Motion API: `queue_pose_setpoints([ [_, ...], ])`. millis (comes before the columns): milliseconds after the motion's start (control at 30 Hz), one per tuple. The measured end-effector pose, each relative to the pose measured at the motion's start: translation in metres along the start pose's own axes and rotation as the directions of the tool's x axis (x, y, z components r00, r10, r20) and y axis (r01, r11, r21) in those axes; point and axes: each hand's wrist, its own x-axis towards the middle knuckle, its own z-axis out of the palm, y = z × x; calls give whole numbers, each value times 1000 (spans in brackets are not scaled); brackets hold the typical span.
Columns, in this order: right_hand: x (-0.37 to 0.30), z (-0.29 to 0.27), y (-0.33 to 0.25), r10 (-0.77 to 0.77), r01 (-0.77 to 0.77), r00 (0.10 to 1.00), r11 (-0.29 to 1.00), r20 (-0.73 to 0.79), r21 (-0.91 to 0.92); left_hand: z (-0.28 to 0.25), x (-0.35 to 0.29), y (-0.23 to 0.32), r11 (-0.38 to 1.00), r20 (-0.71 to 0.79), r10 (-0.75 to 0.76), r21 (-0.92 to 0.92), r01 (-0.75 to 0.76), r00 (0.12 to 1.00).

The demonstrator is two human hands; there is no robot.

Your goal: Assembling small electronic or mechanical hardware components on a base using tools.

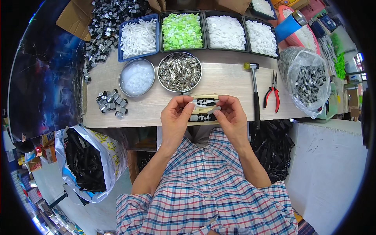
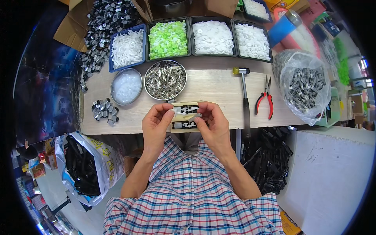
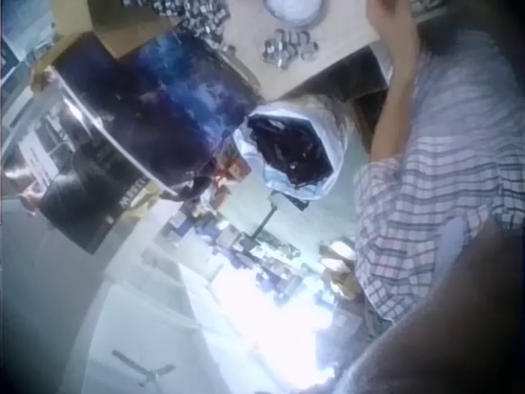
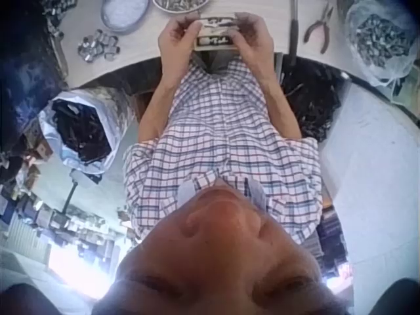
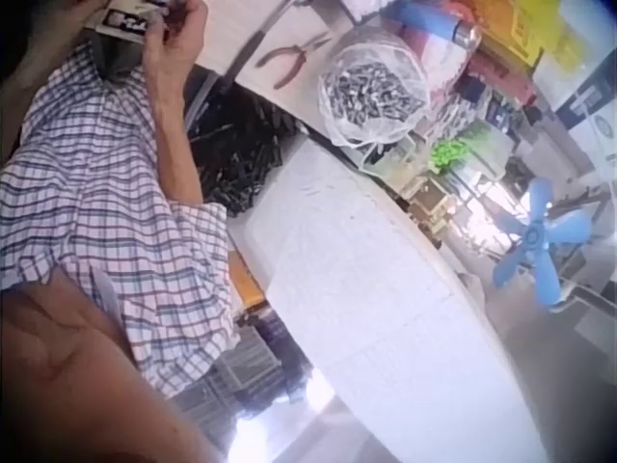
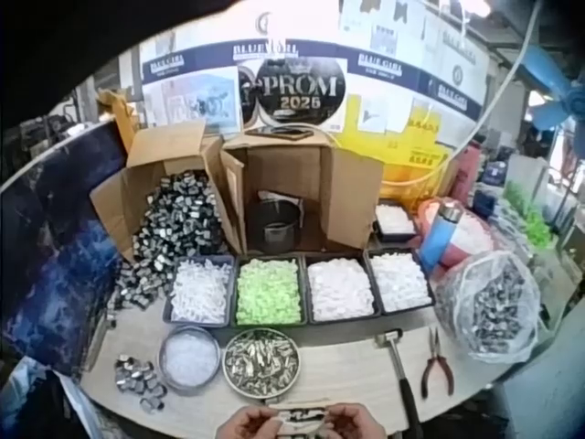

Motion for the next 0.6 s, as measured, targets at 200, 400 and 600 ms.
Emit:
queue_pose_setpoints([
  [200, 6, -3, -12, -302, 293, 951, 794, 72, -532, -2, -4, 0, 1000, -36, -28, -9, 28, 999],
  [400, 14, -14, -6, -456, 391, 888, 686, 57, -613, 3, -2, 0, 999, -43, -27, 34, 29, 999],
  [600, 57, -54, 13, -235, 108, 937, 898, -257, -426, -8, -2, -1, 996, -48, 53, 80, -49, 997],
])
